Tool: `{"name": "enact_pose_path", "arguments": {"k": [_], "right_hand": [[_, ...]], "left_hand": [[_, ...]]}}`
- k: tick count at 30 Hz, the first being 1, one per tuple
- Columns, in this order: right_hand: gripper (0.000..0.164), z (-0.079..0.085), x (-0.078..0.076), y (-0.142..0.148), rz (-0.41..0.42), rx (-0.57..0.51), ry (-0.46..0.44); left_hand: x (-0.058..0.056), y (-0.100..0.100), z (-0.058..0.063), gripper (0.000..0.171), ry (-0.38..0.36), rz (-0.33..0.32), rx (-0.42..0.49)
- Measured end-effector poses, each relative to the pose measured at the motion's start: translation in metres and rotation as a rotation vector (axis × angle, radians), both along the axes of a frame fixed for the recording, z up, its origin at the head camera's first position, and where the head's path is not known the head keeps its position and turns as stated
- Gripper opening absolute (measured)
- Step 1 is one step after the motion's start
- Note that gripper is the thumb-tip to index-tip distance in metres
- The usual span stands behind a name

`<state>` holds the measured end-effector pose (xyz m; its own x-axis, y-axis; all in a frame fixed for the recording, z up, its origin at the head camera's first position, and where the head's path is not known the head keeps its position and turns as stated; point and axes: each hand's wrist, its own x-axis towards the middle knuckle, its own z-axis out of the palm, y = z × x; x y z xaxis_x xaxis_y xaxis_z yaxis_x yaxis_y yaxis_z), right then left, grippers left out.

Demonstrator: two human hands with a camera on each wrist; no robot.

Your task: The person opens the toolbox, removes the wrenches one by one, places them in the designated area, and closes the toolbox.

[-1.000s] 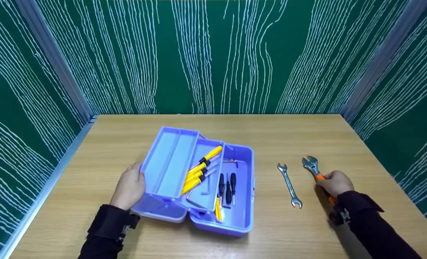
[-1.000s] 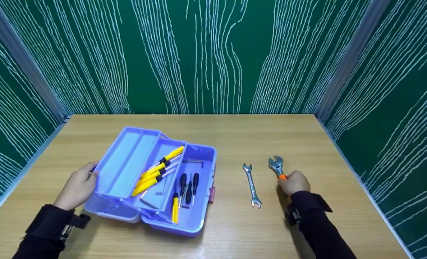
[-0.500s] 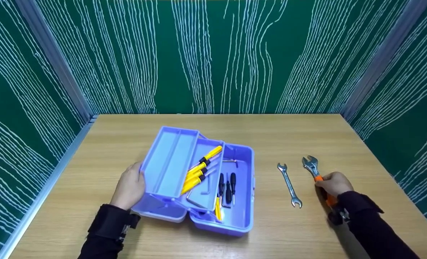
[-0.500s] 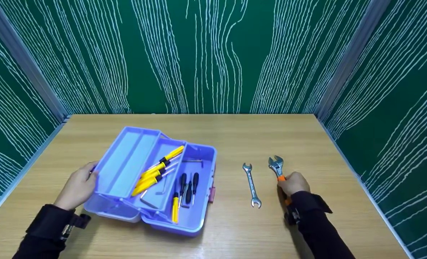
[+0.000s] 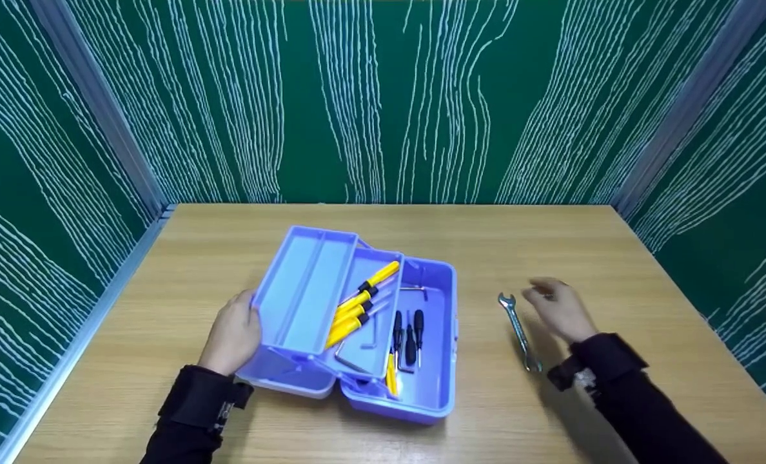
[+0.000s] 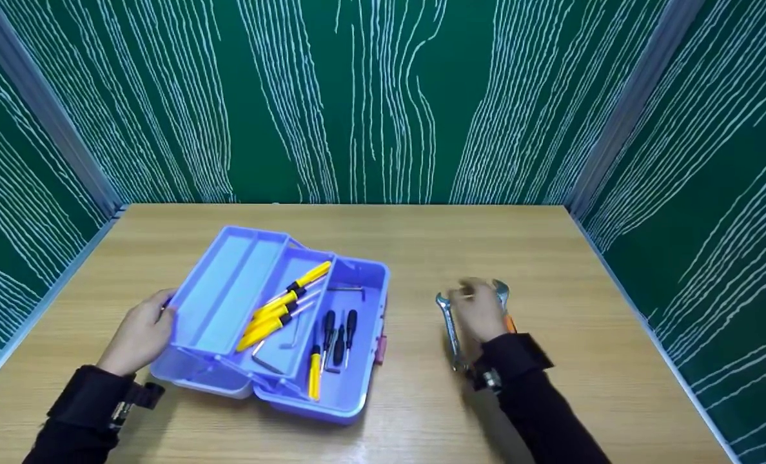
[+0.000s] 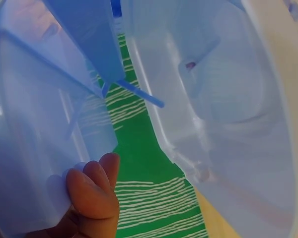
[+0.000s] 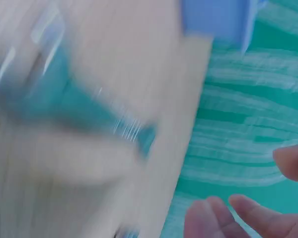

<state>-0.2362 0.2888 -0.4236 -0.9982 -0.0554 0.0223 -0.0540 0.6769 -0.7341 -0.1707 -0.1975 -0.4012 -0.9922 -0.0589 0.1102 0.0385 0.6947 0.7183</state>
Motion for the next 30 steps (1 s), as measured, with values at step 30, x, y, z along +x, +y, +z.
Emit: {"name": "enact_pose_path", "arguments": {"k": [30], "right_hand": [[0.045,-0.039,0.023,-0.104,0.136,-0.351,-0.113]], "left_hand": [[0.000,-0.018,-0.005,0.045,-0.045,0.069,0.155]]}}
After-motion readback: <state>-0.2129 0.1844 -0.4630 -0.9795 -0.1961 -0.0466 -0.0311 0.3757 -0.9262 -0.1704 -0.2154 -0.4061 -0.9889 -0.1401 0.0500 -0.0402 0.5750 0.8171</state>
